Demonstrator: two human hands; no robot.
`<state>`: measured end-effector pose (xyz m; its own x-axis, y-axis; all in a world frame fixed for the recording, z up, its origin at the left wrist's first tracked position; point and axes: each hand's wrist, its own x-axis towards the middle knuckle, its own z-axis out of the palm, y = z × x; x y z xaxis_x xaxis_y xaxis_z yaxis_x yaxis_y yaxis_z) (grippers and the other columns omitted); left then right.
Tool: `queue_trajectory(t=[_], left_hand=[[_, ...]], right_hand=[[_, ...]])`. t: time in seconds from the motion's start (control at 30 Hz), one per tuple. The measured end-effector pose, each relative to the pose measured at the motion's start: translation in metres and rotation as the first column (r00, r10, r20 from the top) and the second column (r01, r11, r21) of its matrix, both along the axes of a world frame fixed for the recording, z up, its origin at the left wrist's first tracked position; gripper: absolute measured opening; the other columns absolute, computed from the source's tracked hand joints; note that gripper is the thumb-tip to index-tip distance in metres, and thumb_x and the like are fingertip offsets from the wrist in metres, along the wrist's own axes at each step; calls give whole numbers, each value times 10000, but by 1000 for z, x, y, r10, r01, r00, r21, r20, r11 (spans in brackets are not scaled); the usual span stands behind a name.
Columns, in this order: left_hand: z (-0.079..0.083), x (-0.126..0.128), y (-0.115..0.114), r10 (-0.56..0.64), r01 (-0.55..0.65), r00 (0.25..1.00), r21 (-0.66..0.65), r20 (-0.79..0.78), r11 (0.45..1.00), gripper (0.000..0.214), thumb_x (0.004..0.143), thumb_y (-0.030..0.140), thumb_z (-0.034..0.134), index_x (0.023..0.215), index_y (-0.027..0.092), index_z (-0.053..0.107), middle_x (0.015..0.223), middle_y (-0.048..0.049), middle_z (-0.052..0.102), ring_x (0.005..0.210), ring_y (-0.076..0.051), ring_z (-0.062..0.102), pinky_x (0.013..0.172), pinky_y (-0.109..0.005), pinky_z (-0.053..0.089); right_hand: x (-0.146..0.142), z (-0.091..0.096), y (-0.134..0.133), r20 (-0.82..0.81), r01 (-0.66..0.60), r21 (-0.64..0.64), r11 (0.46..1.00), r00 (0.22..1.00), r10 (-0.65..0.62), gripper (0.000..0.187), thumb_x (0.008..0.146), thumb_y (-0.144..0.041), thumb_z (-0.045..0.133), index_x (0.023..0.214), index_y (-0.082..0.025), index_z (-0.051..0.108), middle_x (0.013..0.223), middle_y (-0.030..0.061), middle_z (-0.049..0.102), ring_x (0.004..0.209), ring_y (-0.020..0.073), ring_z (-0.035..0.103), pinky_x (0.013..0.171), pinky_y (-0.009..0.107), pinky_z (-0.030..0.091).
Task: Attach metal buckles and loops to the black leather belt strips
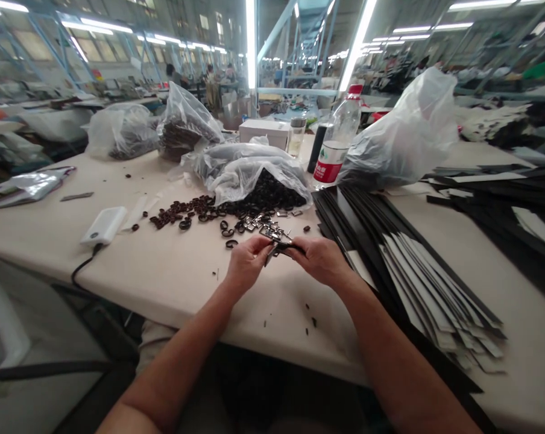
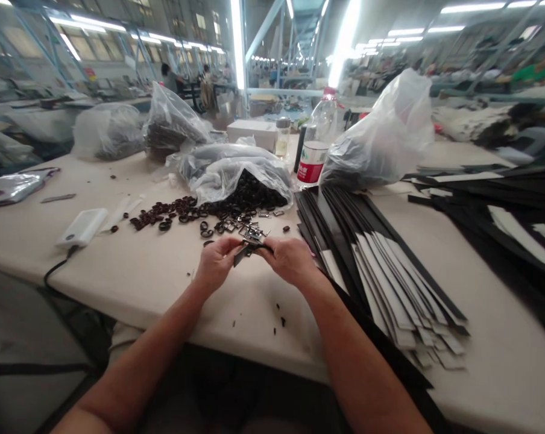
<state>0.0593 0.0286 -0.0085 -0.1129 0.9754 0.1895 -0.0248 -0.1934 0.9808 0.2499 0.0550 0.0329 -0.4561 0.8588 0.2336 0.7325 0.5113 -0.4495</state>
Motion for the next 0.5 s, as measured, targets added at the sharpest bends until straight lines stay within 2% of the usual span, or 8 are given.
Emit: queue_trajectory(t=[0.07, 0.13, 0.2, 0.23, 0.27, 0.37, 0.43, 0.5], left_hand=[[1, 0, 1, -9, 12, 998, -40, 63, 999, 226, 661, 333, 824, 726, 162, 691, 612, 13, 633, 545, -90, 538, 530, -202, 417], [5, -1, 2, -4, 27, 977, -109, 213, 994, 335, 572, 364, 873, 708, 163, 642, 609, 16, 636, 531, -104, 572, 541, -220, 462], [10, -1, 3, 20, 43, 938, -171, 347, 984, 417, 513, 393, 898, 715, 166, 613, 619, 16, 646, 524, -115, 597, 552, -239, 498], [12, -2, 4, 27, 53, 917, -190, 398, 980, 438, 502, 401, 902, 721, 166, 605, 623, 15, 651, 529, -117, 606, 555, -239, 506], [14, -2, 3, 25, 71, 897, -200, 441, 977, 447, 499, 403, 905, 722, 164, 600, 627, 13, 655, 544, -119, 617, 562, -237, 511], [16, -2, 1, -21, 147, 851, -199, 524, 969, 445, 513, 380, 914, 738, 158, 601, 672, -2, 680, 616, -127, 648, 605, -237, 532], [15, -1, -1, -47, 183, 838, -200, 543, 963, 444, 510, 343, 924, 752, 162, 600, 721, -6, 698, 643, -130, 661, 633, -246, 546], [11, 0, -2, -62, 201, 840, -204, 539, 958, 446, 499, 308, 930, 763, 168, 599, 739, 2, 702, 645, -130, 663, 636, -248, 549]], right_hand=[[1, 5, -4, -129, 14, 135, 991, 992, 3, 226, 923, -384, 554, 843, -213, 678, 916, 87, 708, 835, 217, 638, 741, 310, 428], [-1, 11, -11, -312, -12, 176, 984, 948, 67, 267, 938, -390, 521, 801, -211, 665, 930, 95, 705, 863, 214, 639, 798, 323, 459], [-5, 13, -18, -422, -132, 37, 991, 896, 135, 370, 939, -460, 506, 704, -205, 635, 774, 76, 687, 728, 189, 632, 712, 310, 485], [-8, 11, -20, -448, -222, -93, 970, 880, 159, 410, 931, -504, 509, 686, -197, 627, 705, 62, 671, 654, 173, 621, 646, 294, 484], [-11, 8, -20, -469, -305, -239, 922, 867, 165, 446, 921, -555, 507, 705, -186, 632, 666, 51, 663, 601, 160, 614, 588, 276, 475], [-20, -7, -15, -574, -369, -535, 760, 819, -7, 607, 859, -731, 473, 853, -151, 652, 689, 59, 685, 552, 144, 622, 503, 235, 455], [-24, -16, -9, -668, -346, -589, 730, 718, -198, 678, 805, -795, 481, 905, -146, 652, 750, 77, 701, 565, 137, 628, 493, 224, 454], [-25, -21, -4, -742, -351, -591, 726, 589, -320, 640, 744, -776, 588, 887, -156, 657, 813, 81, 707, 600, 128, 631, 505, 213, 455]])
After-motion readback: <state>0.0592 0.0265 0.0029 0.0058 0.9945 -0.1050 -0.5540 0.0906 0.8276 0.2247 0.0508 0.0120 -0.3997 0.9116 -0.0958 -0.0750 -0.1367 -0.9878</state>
